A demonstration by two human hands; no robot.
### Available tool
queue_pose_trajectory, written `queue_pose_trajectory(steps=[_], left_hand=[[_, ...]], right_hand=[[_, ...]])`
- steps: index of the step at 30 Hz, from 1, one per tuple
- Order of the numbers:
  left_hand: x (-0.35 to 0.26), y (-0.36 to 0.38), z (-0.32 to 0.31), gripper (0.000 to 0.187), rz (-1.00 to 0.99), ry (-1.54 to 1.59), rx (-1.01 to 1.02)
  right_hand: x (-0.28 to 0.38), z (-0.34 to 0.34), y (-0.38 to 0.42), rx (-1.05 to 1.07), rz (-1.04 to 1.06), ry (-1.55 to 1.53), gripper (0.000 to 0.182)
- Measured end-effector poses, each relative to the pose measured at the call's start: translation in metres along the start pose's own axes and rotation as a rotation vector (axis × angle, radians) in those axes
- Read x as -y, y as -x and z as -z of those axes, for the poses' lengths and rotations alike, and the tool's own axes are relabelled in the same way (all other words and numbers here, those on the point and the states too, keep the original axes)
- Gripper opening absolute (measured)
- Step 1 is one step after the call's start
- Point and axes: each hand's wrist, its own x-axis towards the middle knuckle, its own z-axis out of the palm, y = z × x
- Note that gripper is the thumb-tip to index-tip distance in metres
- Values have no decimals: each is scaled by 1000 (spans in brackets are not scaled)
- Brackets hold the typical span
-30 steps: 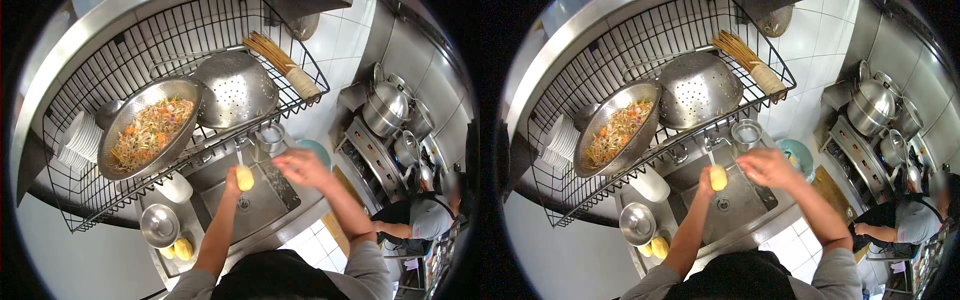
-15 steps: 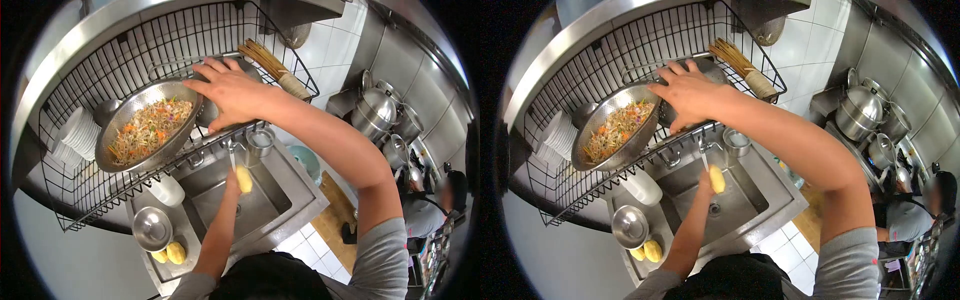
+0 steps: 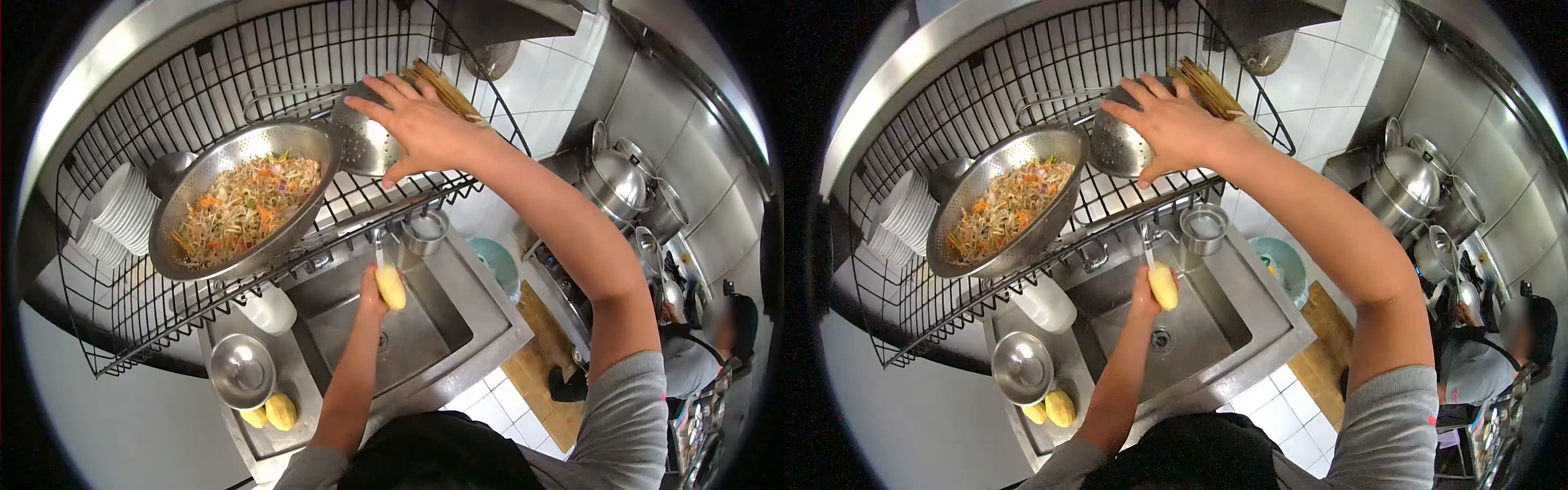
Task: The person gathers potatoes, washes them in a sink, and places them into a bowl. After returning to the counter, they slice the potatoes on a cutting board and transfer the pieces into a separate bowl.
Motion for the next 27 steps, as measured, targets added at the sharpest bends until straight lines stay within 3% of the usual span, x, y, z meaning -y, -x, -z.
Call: queue_pose_trajectory(steps=[3, 7, 8, 9, 11, 12, 13, 15, 19, 21, 25, 27], left_hand=[[-2, -4, 9, 45, 45, 9, 63], [5, -4, 30, 48, 33, 152, 88], [1, 4, 22, 46, -7, 122, 67], [-2, 12, 13, 45, -47, 87, 54], [-9, 33, -6, 41, -15, 84, 53], [-12, 37, -9, 38, 4, 77, 64], [-11, 33, -6, 38, 8, 76, 61], [-6, 28, -2, 40, -118, -187, 242], [-9, 37, -16, 31, -36, -180, 363], [-5, 28, -13, 23, -18, -62, 392], [4, 12, -7, 19, -85, 36, 288], [6, 6, -2, 26, -101, 110, 214]], right_hand=[[3, 0, -2, 14, -34, 70, 113], [20, -6, 3, -82, 60, 232, 94], [19, -8, 4, -145, 46, 306, 77], [18, -9, 3, -132, 44, 293, 77], [18, -6, 0, -206, -161, 439, 65], [25, 18, -3, -165, -204, 377, 73], [22, 24, -2, -162, -207, 374, 73], [10, 30, 5, -254, -116, 250, 65], [11, 51, 40, -333, -45, 174, 63], [16, 55, 53, -304, -112, 90, 64], [11, 51, 72, -402, -95, 31, 66], [9, 53, 74, -503, 5, 39, 75]])
